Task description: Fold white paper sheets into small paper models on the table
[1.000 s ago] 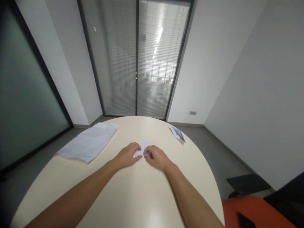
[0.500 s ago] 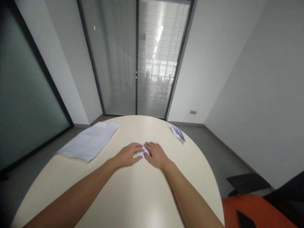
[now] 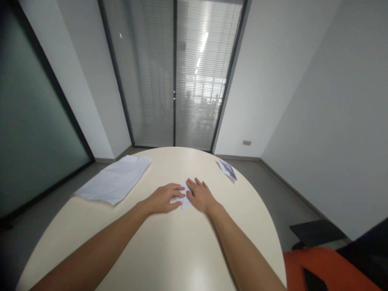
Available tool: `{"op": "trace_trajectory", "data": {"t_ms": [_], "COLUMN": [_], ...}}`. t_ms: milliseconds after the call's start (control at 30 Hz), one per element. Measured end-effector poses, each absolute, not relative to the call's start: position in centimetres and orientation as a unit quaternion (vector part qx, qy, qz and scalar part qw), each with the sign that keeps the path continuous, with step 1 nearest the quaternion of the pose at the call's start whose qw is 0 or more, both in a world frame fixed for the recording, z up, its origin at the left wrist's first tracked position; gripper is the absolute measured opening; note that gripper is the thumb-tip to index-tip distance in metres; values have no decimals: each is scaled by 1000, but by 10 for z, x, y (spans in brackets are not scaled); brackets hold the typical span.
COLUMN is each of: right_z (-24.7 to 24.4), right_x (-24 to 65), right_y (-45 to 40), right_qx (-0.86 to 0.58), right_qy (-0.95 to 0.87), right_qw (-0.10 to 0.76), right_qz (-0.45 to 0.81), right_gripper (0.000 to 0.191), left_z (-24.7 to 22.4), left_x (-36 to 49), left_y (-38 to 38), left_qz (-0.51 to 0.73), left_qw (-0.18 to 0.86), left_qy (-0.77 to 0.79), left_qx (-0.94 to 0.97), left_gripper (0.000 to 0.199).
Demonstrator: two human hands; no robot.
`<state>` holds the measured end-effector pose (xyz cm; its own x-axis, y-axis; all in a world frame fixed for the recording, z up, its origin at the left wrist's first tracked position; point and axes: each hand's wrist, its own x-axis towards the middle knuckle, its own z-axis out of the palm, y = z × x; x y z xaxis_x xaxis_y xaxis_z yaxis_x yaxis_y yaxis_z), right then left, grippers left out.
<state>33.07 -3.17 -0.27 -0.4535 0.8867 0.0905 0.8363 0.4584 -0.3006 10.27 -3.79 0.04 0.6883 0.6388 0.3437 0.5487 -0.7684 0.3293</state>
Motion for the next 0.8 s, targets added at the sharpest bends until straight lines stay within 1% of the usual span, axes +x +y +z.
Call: {"op": "trace_trajectory", "data": {"t_ms": [67,167,233,300,400,533,700,800], "right_z": [-6,-8,-5,0,6,7,10,19], "right_x": [333,336,337,338,339,341,342,339], "right_y": [-29,-27,-27,-28,-32,-37,-41,-45], "right_qx": [-522,-519,-504,-487,-443,-382,-376,-370], "right_qy": [-838,-837,-841,-844,-859,-890,-902,-908], "right_qw": [128,162,192,225,254,236,194,178], "right_qz": [98,71,43,21,39,80,87,88], "right_gripper": [56,52,45,35,29,35,46,44], "left_z": [1,2,3,2,1,1,3,3], "left_x": [102,102,102,103,104,102,100,99], "left_y": [-38,-38,-38,-38,-37,-36,-36,-35], "left_qz": [224,210,202,198,196,194,195,198], "left_qw": [95,87,84,82,77,73,93,98], "left_qy": [312,294,294,307,342,357,358,365], "left_qx": [919,929,930,927,916,911,908,904], "left_gripper": [40,33,29,30,32,40,40,40]}}
